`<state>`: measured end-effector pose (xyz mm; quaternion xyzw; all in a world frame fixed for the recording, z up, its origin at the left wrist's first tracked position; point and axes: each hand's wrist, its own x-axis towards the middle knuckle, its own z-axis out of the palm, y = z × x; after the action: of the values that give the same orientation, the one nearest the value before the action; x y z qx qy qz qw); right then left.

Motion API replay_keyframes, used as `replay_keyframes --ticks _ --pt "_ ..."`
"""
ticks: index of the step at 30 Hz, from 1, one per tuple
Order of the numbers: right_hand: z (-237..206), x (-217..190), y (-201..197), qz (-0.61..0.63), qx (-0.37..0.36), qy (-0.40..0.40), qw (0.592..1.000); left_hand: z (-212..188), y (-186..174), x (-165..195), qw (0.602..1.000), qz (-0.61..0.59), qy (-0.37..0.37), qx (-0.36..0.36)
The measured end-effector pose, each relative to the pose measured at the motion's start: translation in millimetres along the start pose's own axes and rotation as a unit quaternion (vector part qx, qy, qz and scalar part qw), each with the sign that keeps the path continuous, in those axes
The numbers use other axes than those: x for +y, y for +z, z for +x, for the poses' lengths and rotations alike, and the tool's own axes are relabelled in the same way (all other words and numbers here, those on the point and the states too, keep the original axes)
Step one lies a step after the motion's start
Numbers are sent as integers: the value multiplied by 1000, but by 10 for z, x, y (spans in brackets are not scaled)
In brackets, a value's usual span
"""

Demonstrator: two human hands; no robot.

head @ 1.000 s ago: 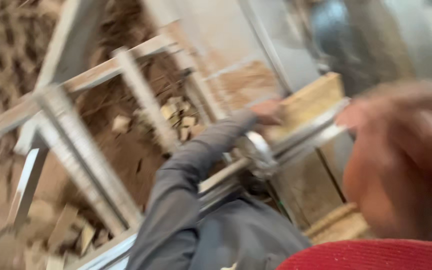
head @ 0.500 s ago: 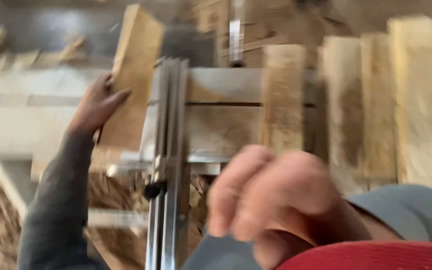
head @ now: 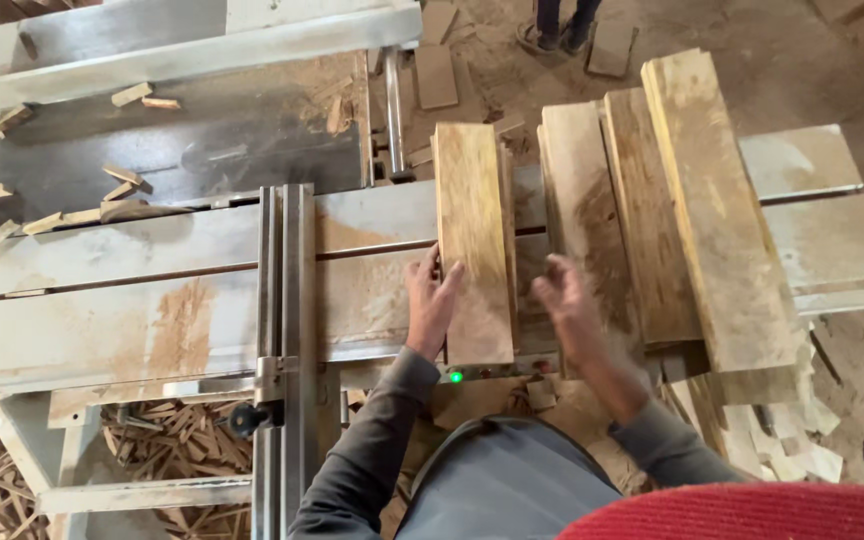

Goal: The person cuts wooden planks on a sliding table saw. They take boards from a stack, place each plank against the fence on the sliding carriage, push it through the spinning blade to cut it, and set the cut pieces onto a growing pile beside the saw, repeating the cycle for several boards.

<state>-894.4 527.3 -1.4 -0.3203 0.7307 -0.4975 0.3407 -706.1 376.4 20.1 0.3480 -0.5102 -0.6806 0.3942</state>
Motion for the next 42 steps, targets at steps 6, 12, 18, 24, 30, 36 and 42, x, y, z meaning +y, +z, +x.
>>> replay_keyframes --ticks 6,12,18,24,30,36,42 --pt "356 486 485 151 -116 84 978 15 -19 -128 964 -155 -212 -27" --pt "280 445 683 425 -188 230 855 131 192 -31 945 -209 -248 -49" --pt "78 150 608 408 -138 278 859 -8 226 228 930 -218 -296 -26" --pt "-183 185 414 400 -113 304 857 -194 158 568 895 -254 -346 -123" --pt "-502 58 320 377 -103 257 884 -231 68 441 906 -264 -311 -117" --pt "-402 -226 622 221 -145 -22 964 -161 -299 -8 914 -199 -316 -156" --pt "-1278 -468 426 16 85 -194 977 -358 315 -232 967 -49 -221 -117"
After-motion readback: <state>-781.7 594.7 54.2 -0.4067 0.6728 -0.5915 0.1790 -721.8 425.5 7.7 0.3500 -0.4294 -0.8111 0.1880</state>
